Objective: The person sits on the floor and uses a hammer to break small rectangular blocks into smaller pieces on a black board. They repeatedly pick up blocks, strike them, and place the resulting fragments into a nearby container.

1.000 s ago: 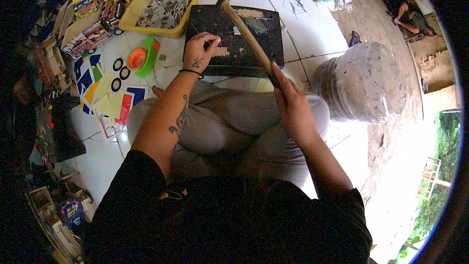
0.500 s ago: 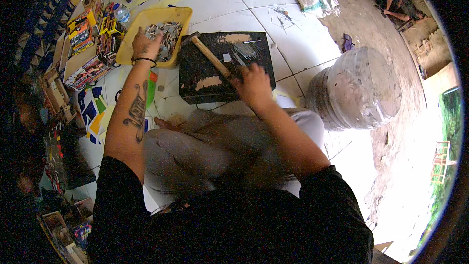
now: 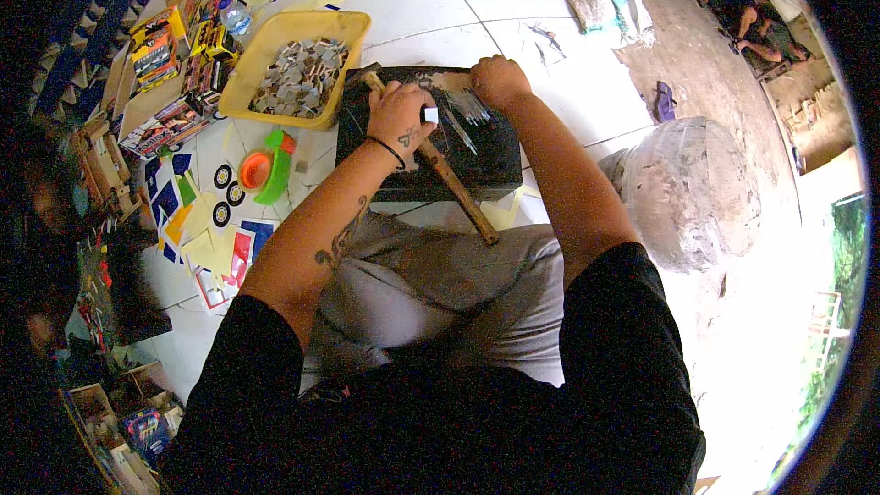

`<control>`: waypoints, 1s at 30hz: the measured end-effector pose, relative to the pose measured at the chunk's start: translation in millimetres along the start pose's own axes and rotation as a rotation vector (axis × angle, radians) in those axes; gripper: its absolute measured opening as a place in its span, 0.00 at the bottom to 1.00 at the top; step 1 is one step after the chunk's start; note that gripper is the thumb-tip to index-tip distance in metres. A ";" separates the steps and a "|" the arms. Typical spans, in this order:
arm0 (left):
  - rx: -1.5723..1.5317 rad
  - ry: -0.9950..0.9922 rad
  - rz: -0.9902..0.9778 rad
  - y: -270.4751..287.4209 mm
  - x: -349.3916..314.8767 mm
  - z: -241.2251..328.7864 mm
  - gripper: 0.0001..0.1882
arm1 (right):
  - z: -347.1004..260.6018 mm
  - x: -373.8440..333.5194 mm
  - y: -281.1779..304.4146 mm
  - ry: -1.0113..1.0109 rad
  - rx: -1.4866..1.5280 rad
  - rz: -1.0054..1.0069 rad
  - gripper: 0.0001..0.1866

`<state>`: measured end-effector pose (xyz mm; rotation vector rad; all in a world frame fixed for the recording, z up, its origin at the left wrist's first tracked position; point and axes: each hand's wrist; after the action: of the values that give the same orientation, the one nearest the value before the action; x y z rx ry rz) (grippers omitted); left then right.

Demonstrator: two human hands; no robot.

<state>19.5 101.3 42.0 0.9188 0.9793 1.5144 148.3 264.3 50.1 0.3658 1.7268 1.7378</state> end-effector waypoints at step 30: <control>-0.314 -0.059 0.180 -12.2 -73.8 -46.9 0.09 | -124.4 -91.4 -0.2 0.201 1.001 0.345 0.06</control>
<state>-9.0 24.3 9.5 0.8361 0.6056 1.7238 140.3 110.5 60.8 0.9796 2.7249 0.9861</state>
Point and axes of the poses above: each hand's wrist, its own x-axis towards the middle knuckle, its own y-axis out of the back of the hand, z = x × y, and after that the axes turned 13 degrees about -z, right-handed
